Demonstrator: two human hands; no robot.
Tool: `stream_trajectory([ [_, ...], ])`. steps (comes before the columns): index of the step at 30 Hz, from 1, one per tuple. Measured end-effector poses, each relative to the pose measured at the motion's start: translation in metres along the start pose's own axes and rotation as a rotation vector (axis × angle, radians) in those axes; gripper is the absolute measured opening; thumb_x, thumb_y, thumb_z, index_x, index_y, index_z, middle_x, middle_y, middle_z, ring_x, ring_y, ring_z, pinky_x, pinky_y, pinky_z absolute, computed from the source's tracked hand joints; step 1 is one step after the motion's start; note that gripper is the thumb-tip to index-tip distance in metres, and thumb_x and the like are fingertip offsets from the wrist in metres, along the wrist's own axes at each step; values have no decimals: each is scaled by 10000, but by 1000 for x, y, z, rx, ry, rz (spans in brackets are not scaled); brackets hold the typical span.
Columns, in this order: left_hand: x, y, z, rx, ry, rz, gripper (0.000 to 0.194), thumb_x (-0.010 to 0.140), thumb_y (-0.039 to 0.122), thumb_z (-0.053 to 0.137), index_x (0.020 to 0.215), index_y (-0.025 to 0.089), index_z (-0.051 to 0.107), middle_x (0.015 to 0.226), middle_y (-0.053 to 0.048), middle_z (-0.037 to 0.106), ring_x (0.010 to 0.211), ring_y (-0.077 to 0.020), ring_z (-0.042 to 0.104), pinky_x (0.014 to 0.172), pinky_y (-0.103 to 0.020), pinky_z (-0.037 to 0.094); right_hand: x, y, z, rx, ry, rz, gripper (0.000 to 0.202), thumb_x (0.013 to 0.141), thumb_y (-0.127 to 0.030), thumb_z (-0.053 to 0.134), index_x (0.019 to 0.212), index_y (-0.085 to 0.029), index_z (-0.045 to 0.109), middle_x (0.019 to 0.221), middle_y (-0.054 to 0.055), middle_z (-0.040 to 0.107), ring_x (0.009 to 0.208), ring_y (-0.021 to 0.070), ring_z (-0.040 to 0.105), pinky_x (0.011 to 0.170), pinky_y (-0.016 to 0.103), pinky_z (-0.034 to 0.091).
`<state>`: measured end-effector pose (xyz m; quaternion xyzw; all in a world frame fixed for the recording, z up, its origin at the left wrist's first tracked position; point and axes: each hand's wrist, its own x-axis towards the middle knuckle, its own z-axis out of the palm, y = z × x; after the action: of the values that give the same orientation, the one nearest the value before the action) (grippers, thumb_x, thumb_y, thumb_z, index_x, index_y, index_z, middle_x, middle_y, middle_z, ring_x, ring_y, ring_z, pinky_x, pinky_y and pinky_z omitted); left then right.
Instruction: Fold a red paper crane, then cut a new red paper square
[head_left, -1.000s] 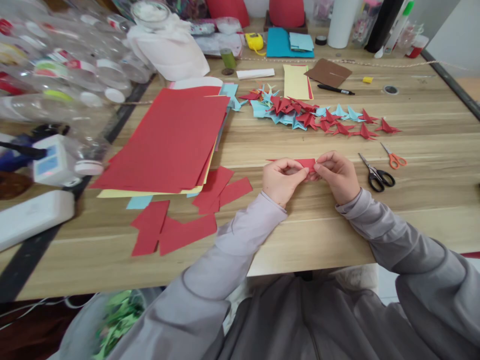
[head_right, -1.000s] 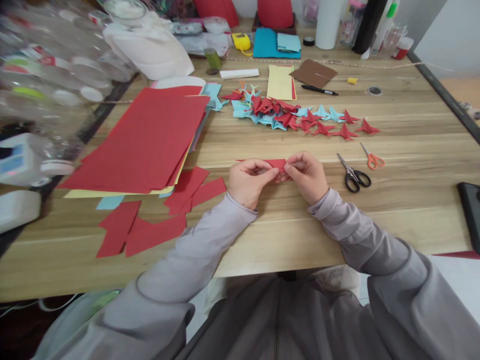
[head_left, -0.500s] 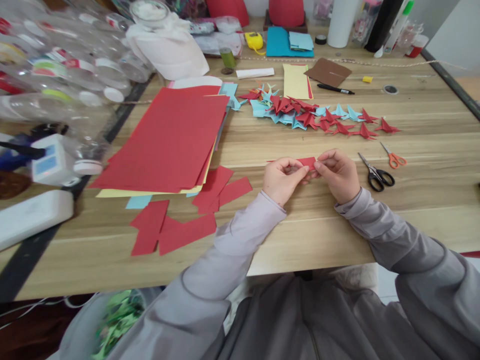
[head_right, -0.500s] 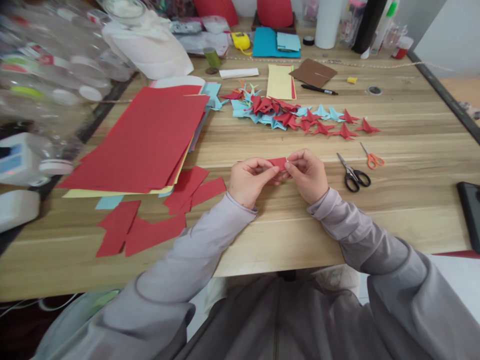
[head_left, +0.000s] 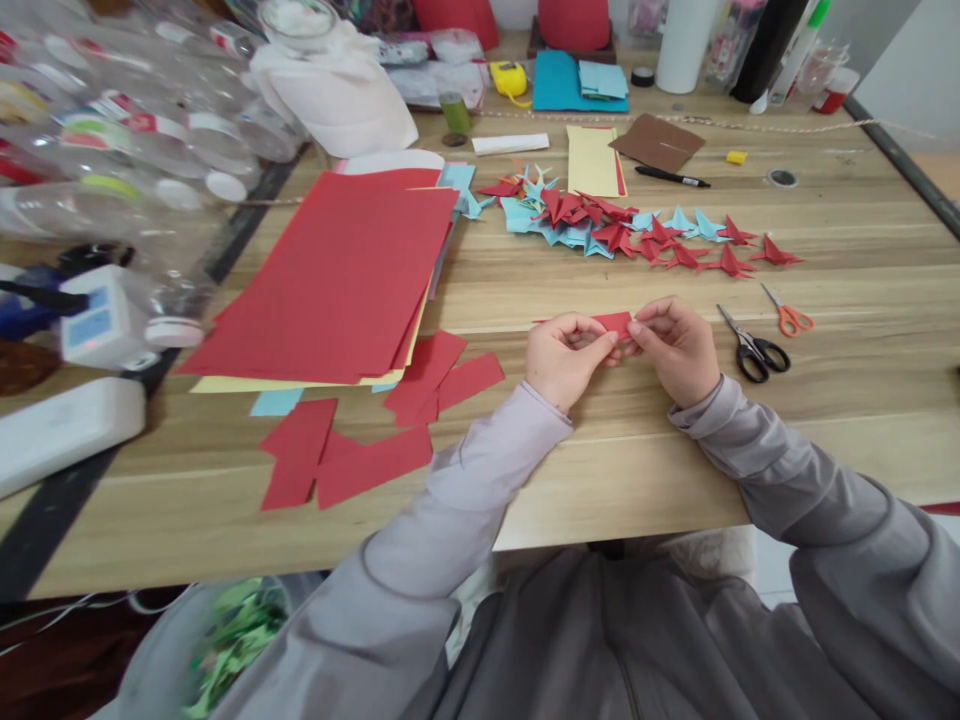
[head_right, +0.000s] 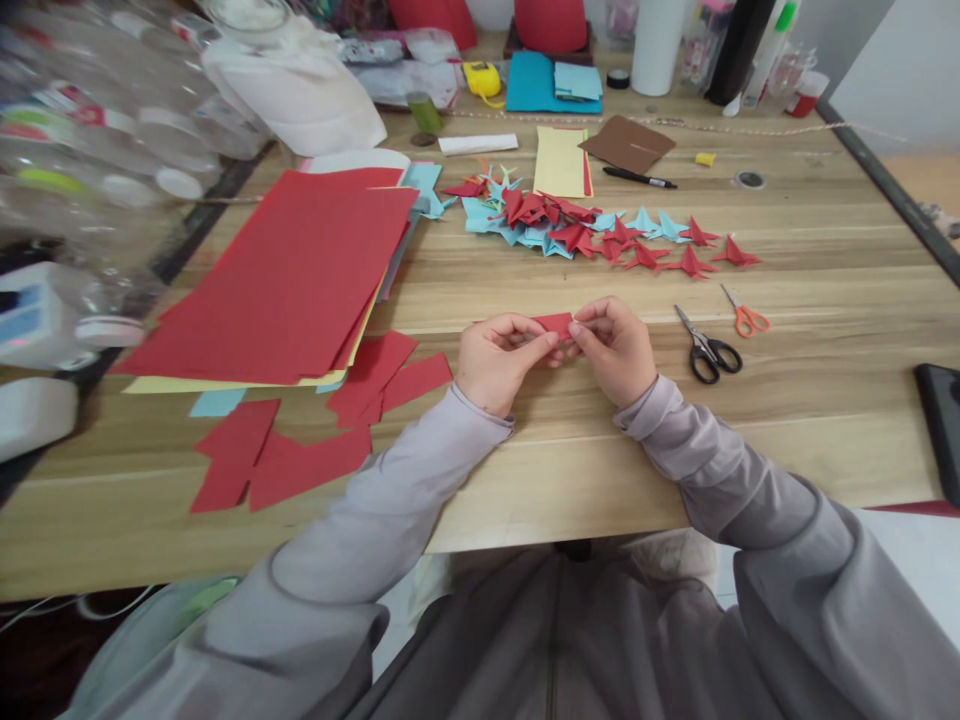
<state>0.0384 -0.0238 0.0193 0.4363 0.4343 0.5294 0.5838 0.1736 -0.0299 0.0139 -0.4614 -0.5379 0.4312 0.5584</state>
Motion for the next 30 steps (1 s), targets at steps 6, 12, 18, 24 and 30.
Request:
stream_trajectory([
  [6,-1,-2,2,15,26,44,171,583,236,737,603,166,582,500,21,620,476,-118,609,523,-253,531,1,-1,0,31,3,15,364,681,-484,710,776,-204,497,603,-27,644,508,111,618,520,252,523],
  [12,-2,-1,2,32,21,38,177,589,251,737,608,169,582,514,19,624,489,-120,613,540,-257,535,0,-3,1,75,-14,45,394,635,-451,757,799,-201,500,623,-32,644,533,113,624,558,262,537],
  [18,-3,1,2,33,-2,64,165,632,269,716,630,169,584,541,17,626,512,-124,615,536,-254,533,0,-2,1,51,12,24,386,622,-461,762,775,-205,517,621,-31,633,535,114,620,550,266,537],
  [24,-4,3,1,13,-1,50,130,658,276,705,712,171,650,628,-7,655,580,-154,642,565,-294,544,1,-3,0,45,18,27,386,613,-460,768,766,-203,523,615,-37,626,522,108,612,543,261,534],
  [30,-2,0,1,-17,12,9,149,598,231,746,685,156,651,593,-11,659,543,-145,635,588,-303,552,0,-1,0,55,-3,40,375,622,-451,764,767,-200,527,625,-27,637,533,114,622,552,266,543],
])
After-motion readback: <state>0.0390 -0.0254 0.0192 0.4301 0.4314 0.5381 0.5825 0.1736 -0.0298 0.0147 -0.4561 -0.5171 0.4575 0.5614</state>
